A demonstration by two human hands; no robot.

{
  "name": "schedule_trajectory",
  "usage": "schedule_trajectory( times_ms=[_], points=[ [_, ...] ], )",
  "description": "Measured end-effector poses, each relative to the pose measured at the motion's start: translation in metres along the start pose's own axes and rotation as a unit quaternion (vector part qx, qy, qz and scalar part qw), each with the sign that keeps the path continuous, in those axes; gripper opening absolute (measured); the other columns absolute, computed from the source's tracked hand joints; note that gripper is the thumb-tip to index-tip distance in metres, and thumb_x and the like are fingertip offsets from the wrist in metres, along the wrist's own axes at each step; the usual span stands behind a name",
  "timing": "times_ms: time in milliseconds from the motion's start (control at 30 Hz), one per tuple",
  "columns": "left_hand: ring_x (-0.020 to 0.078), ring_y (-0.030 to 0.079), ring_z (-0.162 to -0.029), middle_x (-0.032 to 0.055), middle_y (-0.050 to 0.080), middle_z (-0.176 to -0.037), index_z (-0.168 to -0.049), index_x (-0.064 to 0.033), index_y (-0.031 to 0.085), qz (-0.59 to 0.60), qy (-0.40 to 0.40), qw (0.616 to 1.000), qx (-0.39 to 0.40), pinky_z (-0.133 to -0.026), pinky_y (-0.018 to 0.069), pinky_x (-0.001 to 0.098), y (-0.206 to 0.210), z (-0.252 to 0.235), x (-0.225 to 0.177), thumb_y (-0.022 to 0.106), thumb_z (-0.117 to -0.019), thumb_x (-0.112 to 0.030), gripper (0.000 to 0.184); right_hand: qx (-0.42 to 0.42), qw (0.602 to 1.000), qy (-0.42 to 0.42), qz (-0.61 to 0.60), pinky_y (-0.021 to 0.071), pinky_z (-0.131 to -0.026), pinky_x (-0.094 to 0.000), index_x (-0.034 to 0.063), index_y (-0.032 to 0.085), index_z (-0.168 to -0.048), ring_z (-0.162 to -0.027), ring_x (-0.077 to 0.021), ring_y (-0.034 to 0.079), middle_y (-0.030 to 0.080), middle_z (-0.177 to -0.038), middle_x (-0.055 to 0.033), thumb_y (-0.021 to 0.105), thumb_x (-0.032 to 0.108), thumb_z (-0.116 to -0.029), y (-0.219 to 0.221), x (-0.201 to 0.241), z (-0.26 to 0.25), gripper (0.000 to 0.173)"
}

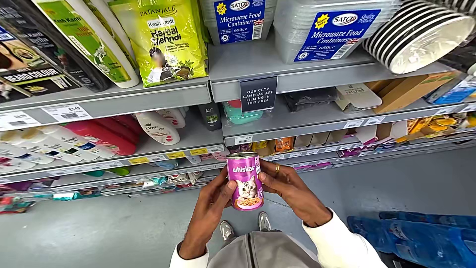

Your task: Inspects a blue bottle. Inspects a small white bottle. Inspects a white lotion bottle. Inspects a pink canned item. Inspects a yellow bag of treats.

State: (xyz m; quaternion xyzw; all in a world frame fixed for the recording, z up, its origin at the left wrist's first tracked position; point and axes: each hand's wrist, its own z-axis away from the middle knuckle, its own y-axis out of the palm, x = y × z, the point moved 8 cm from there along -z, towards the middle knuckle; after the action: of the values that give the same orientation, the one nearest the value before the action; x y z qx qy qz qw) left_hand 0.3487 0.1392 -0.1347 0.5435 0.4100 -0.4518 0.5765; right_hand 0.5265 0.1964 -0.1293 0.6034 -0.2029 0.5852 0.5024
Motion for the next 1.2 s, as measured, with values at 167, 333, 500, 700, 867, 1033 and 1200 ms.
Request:
schedule_trajectory(
  times_ms=[167,333,500,700,867,1033,1200],
  points=[
    [0.0292,0.073,-0.104,0.0189,0.07,-0.122,-0.147,-0.0046,0.053,-0.002,0.024,1.0,0.001,-0.088,0.0631,0.0411,0.004,-0.001,-0.002,0.059,-0.1038,-0.034,0.053,-0.005,1.0,0.003,-0.002,0.0594,-0.096,-0.0379,0.0046,0.062,-0.141,-0.109,-0.027,0.071,0.068,-0.128,-0.0174,0.067,0.011,-0.0976,-0.005,0.002,0.003,0.044],
    [0.0329,0.072,-0.106,0.0216,0.068,-0.125,-0.148,-0.0062,0.053,0.016,0.015,1.0,0.003,-0.089,0.063,0.0438,0.008,-0.003,0.001,0.059,-0.1039,-0.031,0.051,-0.007,1.0,0.002,-0.005,0.0595,-0.095,-0.0366,0.0062,0.062,-0.141,-0.109,-0.0258,0.071,0.068,-0.129,-0.0162,0.065,0.011,-0.0996,-0.009,0.005,0.004,0.042],
    [0.031,0.073,-0.103,0.0208,0.069,-0.123,-0.148,-0.0078,0.054,0.018,0.005,1.0,-0.01,-0.086,0.0634,0.0413,0.01,-0.003,0.003,0.061,-0.1023,-0.03,0.051,-0.012,1.0,0.003,-0.007,0.0593,-0.095,-0.0355,0.0085,0.062,-0.142,-0.107,-0.0246,0.071,0.069,-0.128,-0.0158,0.064,0.011,-0.1,-0.012,0.005,0.007,0.042],
    [0.0288,0.073,-0.102,0.0191,0.07,-0.123,-0.148,-0.0087,0.055,0.01,0.004,1.0,-0.022,-0.084,0.0637,0.0395,0.012,-0.004,0.002,0.06,-0.1026,-0.028,0.049,-0.012,1.0,0.008,-0.008,0.0592,-0.095,-0.0363,0.009,0.062,-0.142,-0.109,-0.0247,0.07,0.067,-0.13,-0.0151,0.063,0.011,-0.1006,-0.013,0.009,0.007,0.042],
    [0.0297,0.073,-0.103,0.0194,0.069,-0.123,-0.149,-0.0092,0.054,0.015,0.0,1.0,-0.021,-0.086,0.0636,0.0404,0.013,-0.005,0.0,0.059,-0.1028,-0.026,0.049,-0.013,1.0,0.013,-0.013,0.0598,-0.093,-0.0355,0.0094,0.063,-0.142,-0.107,-0.0242,0.071,0.068,-0.128,-0.0158,0.063,0.011,-0.1005,-0.014,0.009,0.006,0.041],
    [0.0309,0.072,-0.105,0.02,0.069,-0.125,-0.147,-0.0078,0.055,0.018,0.01,1.0,-0.008,-0.087,0.0633,0.0415,0.017,-0.008,-0.004,0.059,-0.1029,-0.024,0.048,-0.021,0.999,0.014,-0.03,0.0602,-0.091,-0.0338,0.0076,0.064,-0.14,-0.104,-0.0225,0.072,0.069,-0.126,-0.0162,0.065,0.012,-0.0996,-0.019,0.009,0.005,0.04],
    [0.0309,0.072,-0.105,0.0198,0.069,-0.125,-0.147,-0.0065,0.055,0.013,0.016,1.0,-0.003,-0.088,0.0631,0.0419,0.02,-0.011,-0.008,0.058,-0.1035,-0.022,0.046,-0.018,0.999,0.007,-0.033,0.0601,-0.092,-0.0334,0.0081,0.063,-0.14,-0.104,-0.0221,0.072,0.069,-0.127,-0.0158,0.065,0.013,-0.0997,-0.02,0.012,0.005,0.041]
  ],
)
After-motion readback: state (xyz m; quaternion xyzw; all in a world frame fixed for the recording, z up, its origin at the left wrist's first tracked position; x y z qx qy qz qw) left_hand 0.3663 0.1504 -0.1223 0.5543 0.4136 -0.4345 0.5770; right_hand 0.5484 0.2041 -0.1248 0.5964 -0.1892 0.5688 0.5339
